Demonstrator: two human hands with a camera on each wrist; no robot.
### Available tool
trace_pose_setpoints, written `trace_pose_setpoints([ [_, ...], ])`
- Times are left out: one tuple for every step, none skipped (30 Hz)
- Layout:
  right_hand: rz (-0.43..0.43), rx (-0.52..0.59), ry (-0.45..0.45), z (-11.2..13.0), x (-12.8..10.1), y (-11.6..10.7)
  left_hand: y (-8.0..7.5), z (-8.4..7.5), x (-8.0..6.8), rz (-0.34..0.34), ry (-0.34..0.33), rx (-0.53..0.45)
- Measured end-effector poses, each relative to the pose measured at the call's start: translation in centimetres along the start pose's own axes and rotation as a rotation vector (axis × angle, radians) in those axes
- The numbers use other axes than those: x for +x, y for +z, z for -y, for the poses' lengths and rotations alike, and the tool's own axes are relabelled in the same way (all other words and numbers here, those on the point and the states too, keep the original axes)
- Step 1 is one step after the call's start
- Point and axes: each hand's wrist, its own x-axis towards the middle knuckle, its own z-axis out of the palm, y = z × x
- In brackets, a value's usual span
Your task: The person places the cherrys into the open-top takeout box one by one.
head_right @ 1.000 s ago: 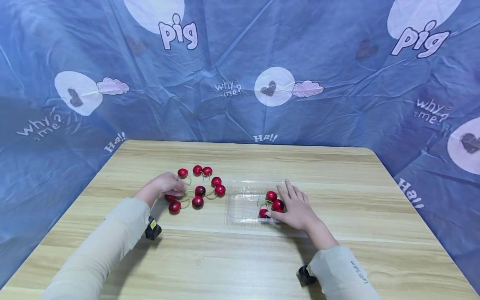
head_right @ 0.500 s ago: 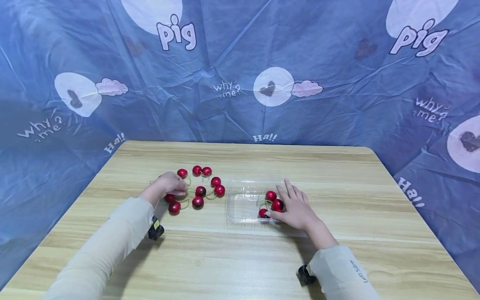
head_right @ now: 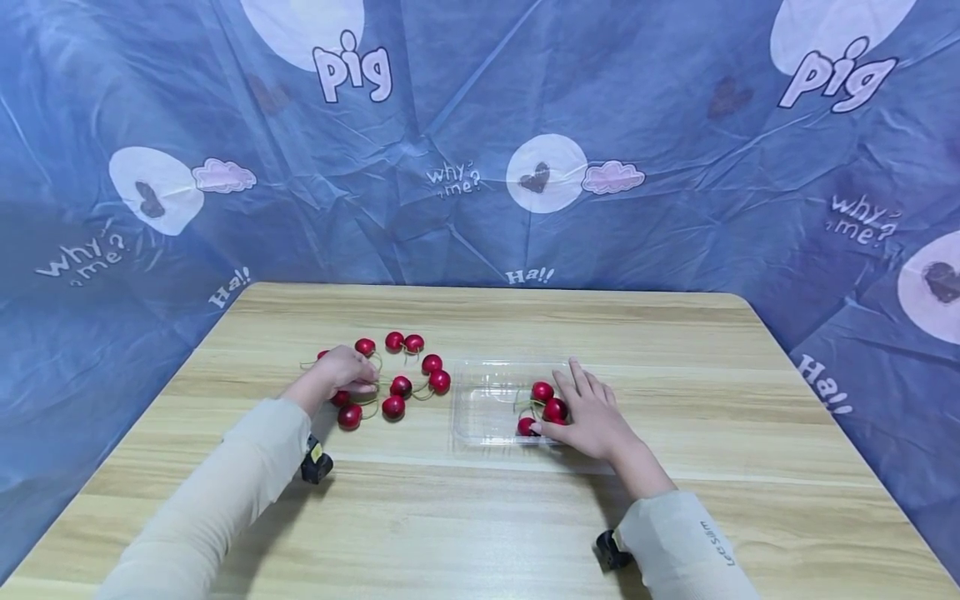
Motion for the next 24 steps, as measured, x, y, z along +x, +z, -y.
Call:
trace_pose_setpoints([
  [0.000,0.002,0.000,0.0,0.0,0.0,0.0,0.1,0.0,0.003,0.005,-0.022],
  [0.000,0.002,0.000,0.0,0.0,0.0,0.0,0.2,-0.1,0.007,0.015,-0.041],
  [0.000,0.003,0.000,-0.1,0.0,0.0,0.0,0.3,-0.1,0.014,0.023,-0.063],
  [0.000,0.004,0.000,-0.1,-0.1,0.0,0.0,0.4,-0.2,0.014,0.025,-0.095],
  [-0.001,0.003,-0.002,-0.1,-0.1,0.0,0.0,0.4,-0.2,0.016,0.028,-0.124],
  [-0.002,0.003,-0.002,-0.1,-0.1,0.0,0.0,0.5,-0.3,0.015,0.029,-0.153],
  [-0.002,0.002,-0.003,-0.2,-0.1,0.1,0.0,0.5,-0.3,0.018,0.032,-0.185],
  [-0.004,0.000,-0.004,-0.2,-0.1,0.1,0.0,0.5,-0.4,0.024,0.040,-0.208],
  [-0.006,0.000,-0.005,-0.2,-0.1,0.1,0.0,0.5,-0.6,0.028,0.043,-0.237],
  [-0.008,-0.001,-0.005,-0.2,-0.1,0.1,0.0,0.5,-0.7,0.030,0.048,-0.259],
  [-0.010,-0.002,-0.006,-0.3,-0.1,0.2,0.0,0.6,-0.8,0.039,0.057,-0.273],
  [-0.011,-0.001,-0.006,-0.3,-0.1,0.2,-0.1,0.5,-1.0,0.047,0.065,-0.287],
  [-0.012,0.000,-0.006,-0.3,-0.1,0.2,-0.1,0.5,-1.1,0.054,0.069,-0.302],
  [-0.013,-0.001,-0.007,-0.4,-0.1,0.3,-0.2,0.5,-1.2,0.060,0.074,-0.312],
  [-0.014,-0.001,-0.008,-0.4,-0.2,0.3,-0.2,0.5,-1.3,0.062,0.074,-0.325],
  [-0.014,-0.001,-0.008,-0.4,-0.2,0.3,-0.3,0.5,-1.5,0.066,0.077,-0.331],
  [-0.013,-0.001,-0.009,-0.5,-0.2,0.3,-0.3,0.5,-1.6,0.070,0.080,-0.344],
  [-0.013,-0.002,-0.009,-0.5,-0.2,0.3,-0.4,0.4,-1.7,0.070,0.082,-0.358],
  [-0.013,-0.003,-0.011,-0.5,-0.2,0.3,-0.4,0.4,-1.8,0.070,0.085,-0.374],
  [-0.014,-0.005,-0.012,-0.5,-0.2,0.3,-0.4,0.4,-2.0,0.071,0.092,-0.388],
  [-0.013,-0.005,-0.013,-0.5,-0.2,0.3,-0.5,0.4,-2.1,0.073,0.099,-0.402],
  [-0.013,-0.005,-0.014,-0.5,-0.2,0.3,-0.5,0.3,-2.3,0.076,0.109,-0.416],
  [-0.013,-0.005,-0.015,-0.5,-0.2,0.3,-0.5,0.3,-2.5,0.079,0.119,-0.431],
  [-0.013,-0.006,-0.017,-0.5,-0.2,0.3,-0.5,0.2,-2.6,0.082,0.127,-0.440],
])
